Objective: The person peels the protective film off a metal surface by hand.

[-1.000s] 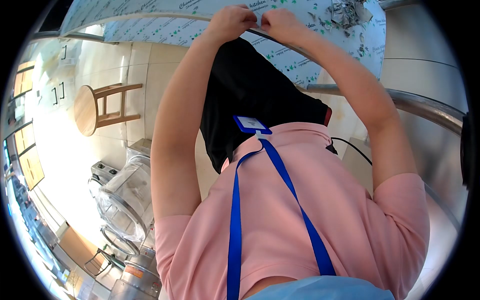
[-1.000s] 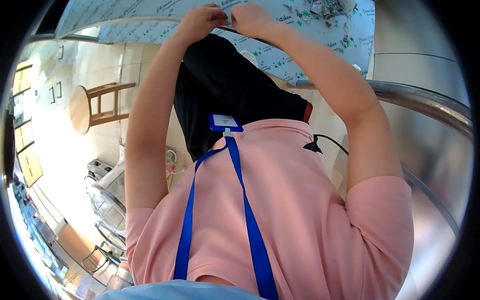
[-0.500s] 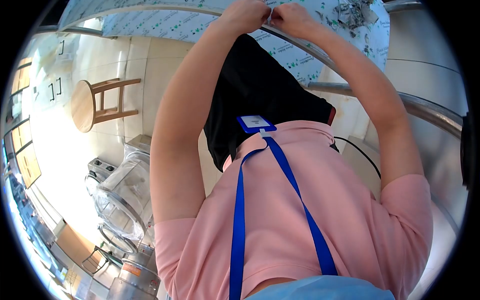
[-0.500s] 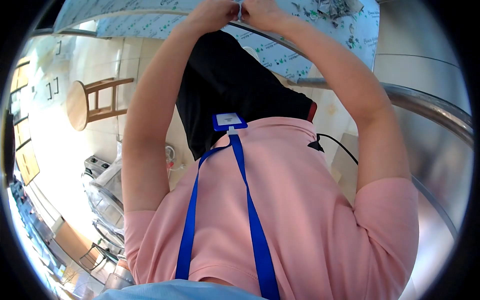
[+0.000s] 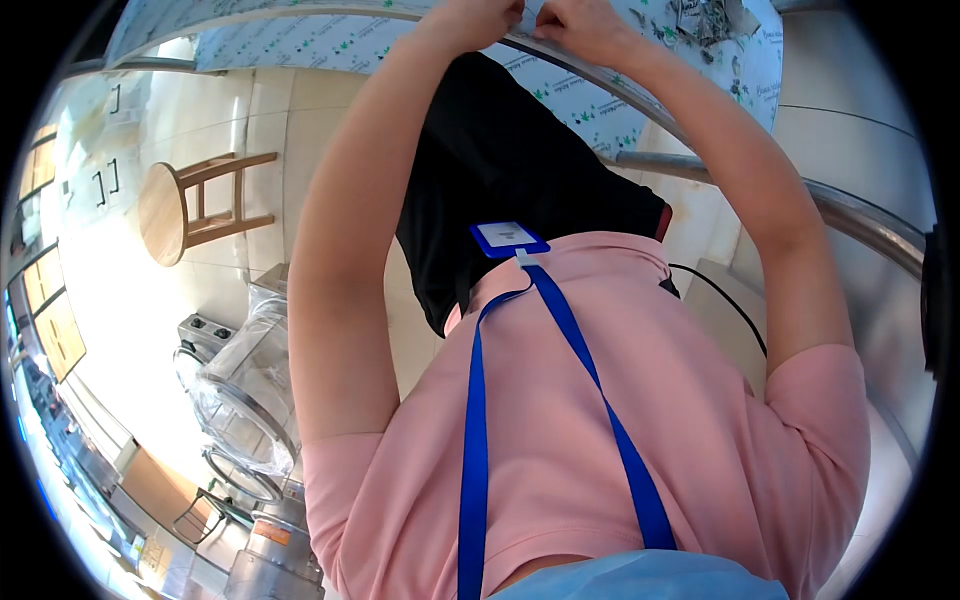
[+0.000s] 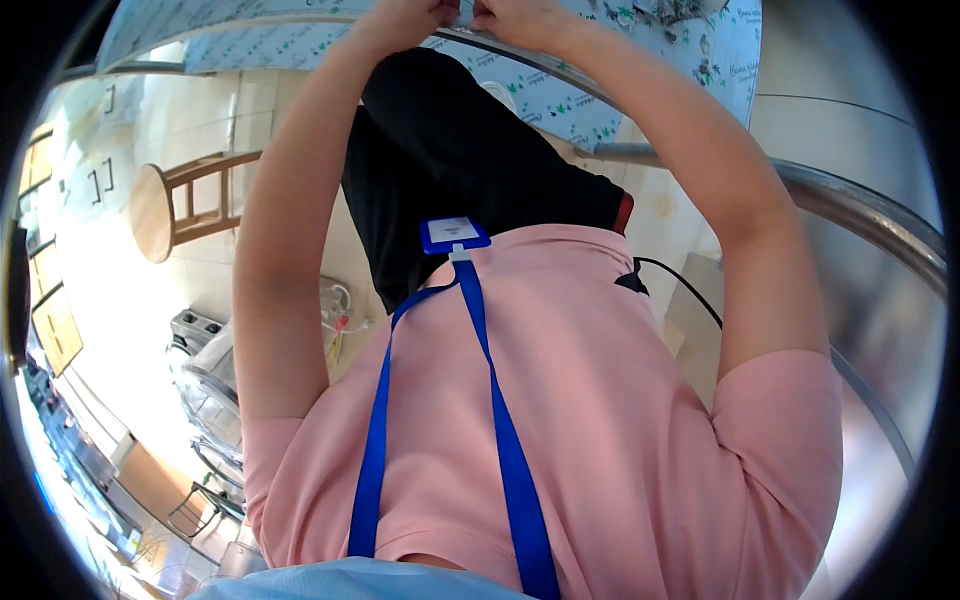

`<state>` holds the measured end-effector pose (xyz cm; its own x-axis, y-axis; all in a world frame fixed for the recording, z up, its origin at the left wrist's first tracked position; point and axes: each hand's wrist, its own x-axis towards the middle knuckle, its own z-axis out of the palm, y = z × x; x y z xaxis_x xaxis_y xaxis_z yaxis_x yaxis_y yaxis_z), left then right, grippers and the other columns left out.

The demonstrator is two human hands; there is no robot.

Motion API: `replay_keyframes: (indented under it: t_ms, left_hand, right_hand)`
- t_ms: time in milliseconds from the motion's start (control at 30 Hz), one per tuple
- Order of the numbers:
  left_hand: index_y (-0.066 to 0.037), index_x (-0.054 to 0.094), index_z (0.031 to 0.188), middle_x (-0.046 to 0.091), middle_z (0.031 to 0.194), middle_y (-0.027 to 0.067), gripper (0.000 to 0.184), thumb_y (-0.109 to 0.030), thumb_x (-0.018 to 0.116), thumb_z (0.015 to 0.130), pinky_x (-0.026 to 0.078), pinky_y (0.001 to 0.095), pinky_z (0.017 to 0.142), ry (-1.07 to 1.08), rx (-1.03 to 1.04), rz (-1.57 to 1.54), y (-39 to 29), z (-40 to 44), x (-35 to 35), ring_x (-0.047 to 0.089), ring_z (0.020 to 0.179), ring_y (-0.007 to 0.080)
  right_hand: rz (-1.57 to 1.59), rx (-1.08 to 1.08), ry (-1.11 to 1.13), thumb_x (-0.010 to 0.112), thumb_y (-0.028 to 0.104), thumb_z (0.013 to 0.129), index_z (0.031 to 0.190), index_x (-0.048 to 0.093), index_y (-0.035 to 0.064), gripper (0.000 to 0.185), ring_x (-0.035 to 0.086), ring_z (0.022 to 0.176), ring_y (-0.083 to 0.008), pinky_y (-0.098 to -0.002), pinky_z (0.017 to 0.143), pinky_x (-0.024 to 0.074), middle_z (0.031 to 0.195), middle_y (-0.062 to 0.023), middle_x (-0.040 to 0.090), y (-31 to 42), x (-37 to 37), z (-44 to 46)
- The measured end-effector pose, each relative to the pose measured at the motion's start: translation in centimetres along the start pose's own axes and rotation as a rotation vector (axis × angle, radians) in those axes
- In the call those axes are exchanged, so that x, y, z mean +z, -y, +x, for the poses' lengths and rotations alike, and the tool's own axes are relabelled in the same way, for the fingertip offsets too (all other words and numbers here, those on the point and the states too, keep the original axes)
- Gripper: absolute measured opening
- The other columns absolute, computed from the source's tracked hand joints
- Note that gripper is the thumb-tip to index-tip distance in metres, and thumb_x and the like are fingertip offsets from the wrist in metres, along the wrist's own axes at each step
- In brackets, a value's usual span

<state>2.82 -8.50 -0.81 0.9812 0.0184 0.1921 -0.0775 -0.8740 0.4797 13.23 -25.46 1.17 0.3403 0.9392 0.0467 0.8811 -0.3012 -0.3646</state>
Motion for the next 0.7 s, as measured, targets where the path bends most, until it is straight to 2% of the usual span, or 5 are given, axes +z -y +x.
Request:
replay_keyframes:
  t_ms: [100,200,300,400,700]
  left_hand:
    - [-0.003,0.067,0.087,0.065,0.082,0.0205,0.010,-0.009,0.061,0.082,0.050,0.0457,0.073,-0.288,-0.053,-0.314,2.0,0.0,-0.9,0.063,0.083,0.0374]
    - [-0.003,0.067,0.094,0.065,0.091,0.0195,0.014,-0.011,0.060,0.085,0.049,0.0444,0.077,-0.568,-0.335,-0.235,2.4,-1.2,-1.5,0.062,0.089,0.0364]
    - [-0.004,0.064,0.102,0.062,0.106,0.0177,0.018,-0.008,0.059,0.085,0.047,0.0446,0.084,-0.780,-0.132,-0.036,2.9,-1.9,-2.1,0.058,0.100,0.0372]
    - [-0.005,0.060,0.109,0.056,0.118,0.0178,0.025,-0.005,0.058,0.084,0.045,0.0457,0.091,-0.730,-0.223,0.037,2.4,-1.9,-1.3,0.053,0.108,0.0393]
    - [0.001,0.058,0.108,0.054,0.116,0.0223,0.028,0.000,0.055,0.080,0.042,0.0469,0.097,-0.709,-0.127,0.128,3.0,-1.6,-0.1,0.049,0.112,0.0410]
  right_hand:
    - [-0.026,-0.014,0.050,0.063,0.026,0.081,0.083,0.070,0.0025,0.025,0.065,0.077,-0.0374,-0.0460,0.070,0.0518,0.079,-0.0204,0.067,0.6,-0.5,-0.1]
    - [-0.014,-0.055,0.016,0.063,0.025,0.081,0.084,0.071,0.0025,0.024,0.065,0.076,-0.0374,-0.0461,0.070,0.0518,0.079,-0.0198,0.067,0.7,-0.2,0.1]
    - [-0.021,-0.098,-0.019,0.064,0.024,0.081,0.082,0.071,0.0029,0.022,0.065,0.075,-0.0371,-0.0460,0.069,0.0518,0.078,-0.0188,0.066,0.8,-0.3,-0.3]
    - [-0.020,-0.188,-0.058,0.064,0.022,0.081,0.079,0.069,0.0034,0.019,0.064,0.074,-0.0371,-0.0460,0.069,0.0515,0.076,-0.0179,0.064,1.2,-0.5,-0.2]
    - [-0.401,-0.432,-0.022,0.054,0.011,0.081,0.074,0.060,0.0040,0.011,0.064,0.079,-0.0335,-0.0436,0.069,0.0516,0.078,-0.0160,0.062,3.3,-1.0,-0.1]
